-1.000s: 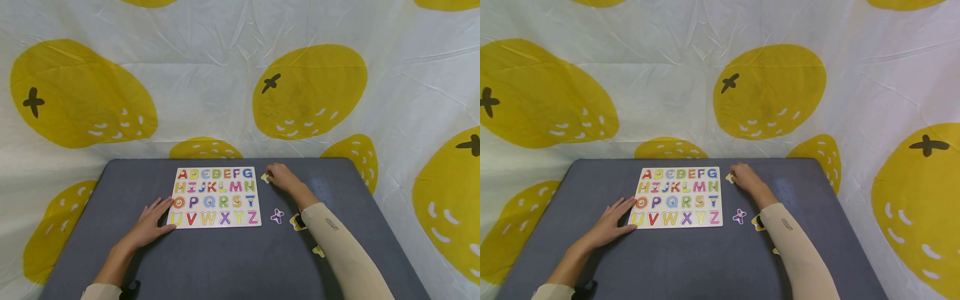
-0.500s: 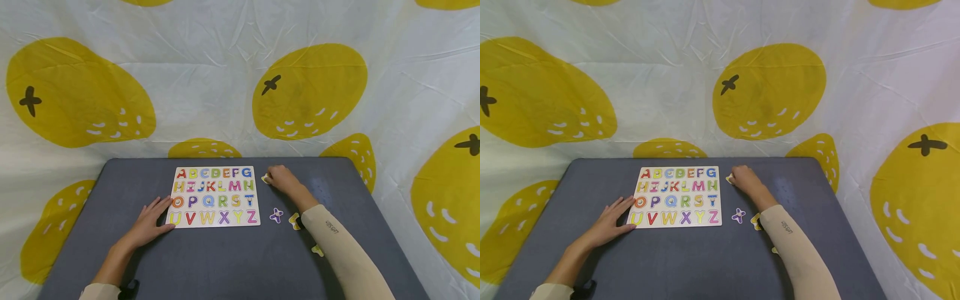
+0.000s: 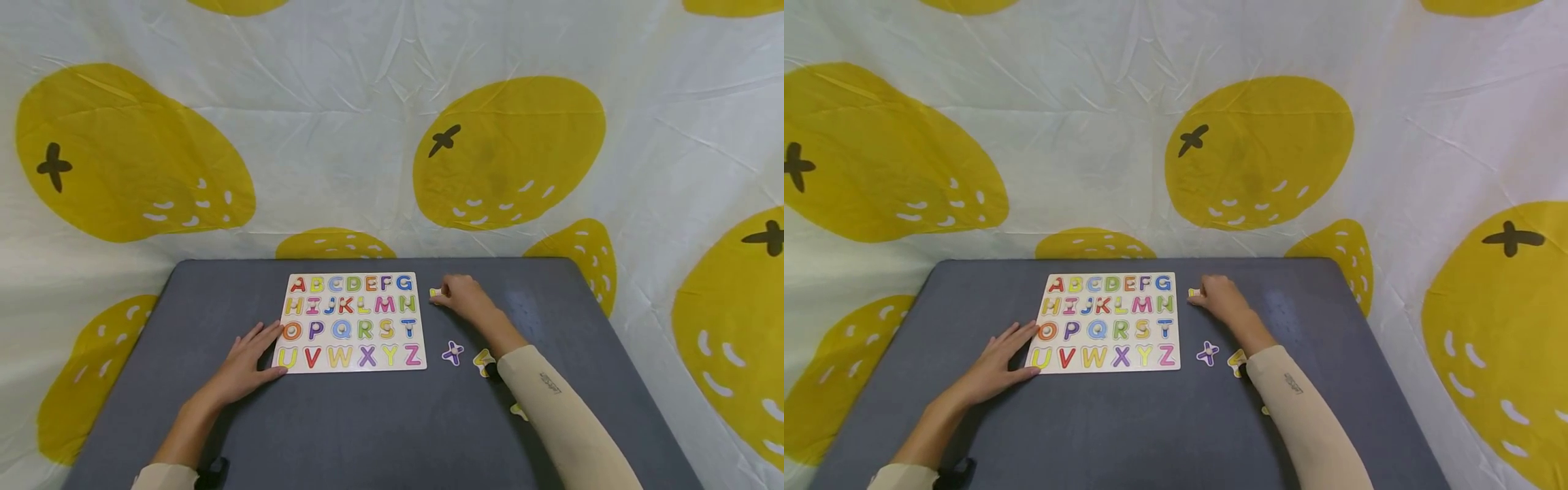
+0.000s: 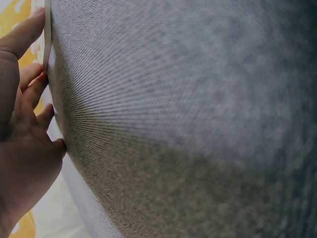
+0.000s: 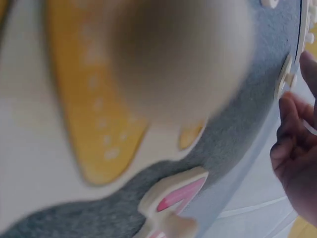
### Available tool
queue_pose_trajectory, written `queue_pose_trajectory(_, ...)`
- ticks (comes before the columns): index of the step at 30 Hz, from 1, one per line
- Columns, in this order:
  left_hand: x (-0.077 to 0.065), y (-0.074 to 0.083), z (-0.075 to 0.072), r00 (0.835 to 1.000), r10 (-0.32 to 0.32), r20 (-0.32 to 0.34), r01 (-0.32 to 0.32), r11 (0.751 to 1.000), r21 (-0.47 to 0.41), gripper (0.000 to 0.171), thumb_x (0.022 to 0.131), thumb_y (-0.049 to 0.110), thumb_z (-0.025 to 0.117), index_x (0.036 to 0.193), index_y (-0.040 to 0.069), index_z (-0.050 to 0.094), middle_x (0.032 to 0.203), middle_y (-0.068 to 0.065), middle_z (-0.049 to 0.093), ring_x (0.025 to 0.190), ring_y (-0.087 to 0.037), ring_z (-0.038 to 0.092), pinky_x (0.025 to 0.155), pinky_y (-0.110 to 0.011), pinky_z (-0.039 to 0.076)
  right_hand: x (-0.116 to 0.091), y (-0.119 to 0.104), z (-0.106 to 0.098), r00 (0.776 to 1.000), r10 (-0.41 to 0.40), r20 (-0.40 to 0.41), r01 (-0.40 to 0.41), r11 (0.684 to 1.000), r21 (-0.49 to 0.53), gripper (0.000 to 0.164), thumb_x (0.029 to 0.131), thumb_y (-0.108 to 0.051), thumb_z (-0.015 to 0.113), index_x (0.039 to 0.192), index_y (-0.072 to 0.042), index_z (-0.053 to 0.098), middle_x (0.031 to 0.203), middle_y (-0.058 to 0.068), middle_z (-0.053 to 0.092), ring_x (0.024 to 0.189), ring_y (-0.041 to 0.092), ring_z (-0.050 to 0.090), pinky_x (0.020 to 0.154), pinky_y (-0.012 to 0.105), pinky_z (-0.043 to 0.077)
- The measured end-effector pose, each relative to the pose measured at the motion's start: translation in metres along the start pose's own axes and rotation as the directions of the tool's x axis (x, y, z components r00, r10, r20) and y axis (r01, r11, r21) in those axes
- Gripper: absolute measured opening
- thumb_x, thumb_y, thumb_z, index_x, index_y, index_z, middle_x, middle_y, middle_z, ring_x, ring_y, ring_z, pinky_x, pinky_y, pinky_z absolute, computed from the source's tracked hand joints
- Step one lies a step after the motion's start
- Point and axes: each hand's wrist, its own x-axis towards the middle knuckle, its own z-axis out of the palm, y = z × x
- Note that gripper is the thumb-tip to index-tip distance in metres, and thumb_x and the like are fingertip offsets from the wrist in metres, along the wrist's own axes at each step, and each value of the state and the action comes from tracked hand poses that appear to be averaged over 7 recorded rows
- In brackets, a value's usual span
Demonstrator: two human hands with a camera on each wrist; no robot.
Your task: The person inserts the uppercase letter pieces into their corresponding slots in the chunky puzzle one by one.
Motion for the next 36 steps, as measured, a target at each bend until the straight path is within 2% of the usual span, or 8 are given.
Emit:
queue_pose_trajectory(5, 0.0, 0.001, 0.0, 1.0, -0.005, 0.004, 0.005, 1.0, -0.011, 0.089, 0.087, 0.042, 0.082, 0.159, 0.009, 0.04, 0.165, -0.018, 0.036, 0.154, -0.05, 0.02, 0.116, -0.079, 0.008, -0.003, 0.005, 0.0, 0.992, -0.125, -0.009, 0.125, 0.992, 0.033, 0.017, 0.091, -0.02, 0.079, 0.096, -0.008, 0.068, 0.082, 0.003, 0.059, 0.076, 0.018, 0.053, 0.069, 0.035, 0.045)
queue_pose_trajectory(8, 0.0, 0.001, 0.0, 1.0, -0.002, 0.007, 0.002, 1.0, -0.009, 0.089, 0.087, 0.042, 0.082, 0.159, 0.009, 0.041, 0.165, -0.018, 0.037, 0.154, -0.05, 0.021, 0.115, -0.08, 0.008, -0.003, 0.005, 0.0, 0.987, -0.161, -0.009, 0.162, 0.987, 0.017, 0.009, 0.093, -0.013, 0.076, 0.099, -0.007, 0.071, 0.085, 0.004, 0.062, 0.077, 0.018, 0.056, 0.072, 0.037, 0.049)
queue_pose_trajectory(21, -0.001, 0.002, -0.004, 0.999, 0.045, 0.0, -0.045, 0.999, -0.005, 0.09, 0.084, 0.036, 0.085, 0.157, 0.005, 0.042, 0.162, -0.021, 0.04, 0.152, -0.052, 0.024, 0.114, -0.081, 0.011, -0.007, 0.0, 0.002, 0.989, -0.149, -0.021, 0.149, 0.988, 0.031, 0.007, 0.095, -0.01, 0.074, 0.097, -0.004, 0.072, 0.087, 0.007, 0.065, 0.078, 0.019, 0.058, 0.073, 0.038, 0.052)
queue_pose_trajectory(29, -0.001, 0.0, -0.004, 0.999, 0.023, 0.025, -0.023, 1.0, -0.002, 0.092, 0.084, 0.038, 0.085, 0.159, 0.007, 0.04, 0.164, -0.019, 0.038, 0.153, -0.05, 0.022, 0.115, -0.079, 0.01, -0.017, -0.023, -0.003, 0.986, -0.162, -0.028, 0.164, 0.983, 0.079, 0.008, 0.096, -0.012, 0.073, 0.1, -0.005, 0.073, 0.091, 0.006, 0.067, 0.083, 0.017, 0.061, 0.076, 0.036, 0.054)
queue_pose_trajectory(36, -0.001, 0.0, -0.005, 1.0, 0.013, 0.027, -0.013, 1.0, -0.006, 0.093, 0.084, 0.037, 0.085, 0.159, 0.007, 0.039, 0.165, -0.019, 0.037, 0.154, -0.05, 0.02, 0.116, -0.079, 0.008, -0.023, -0.055, -0.005, 0.975, -0.221, -0.036, 0.223, 0.968, 0.111, 0.006, 0.096, -0.013, 0.073, 0.099, -0.007, 0.072, 0.089, 0.002, 0.064, 0.078, 0.013, 0.057, 0.071, 0.03, 0.052)
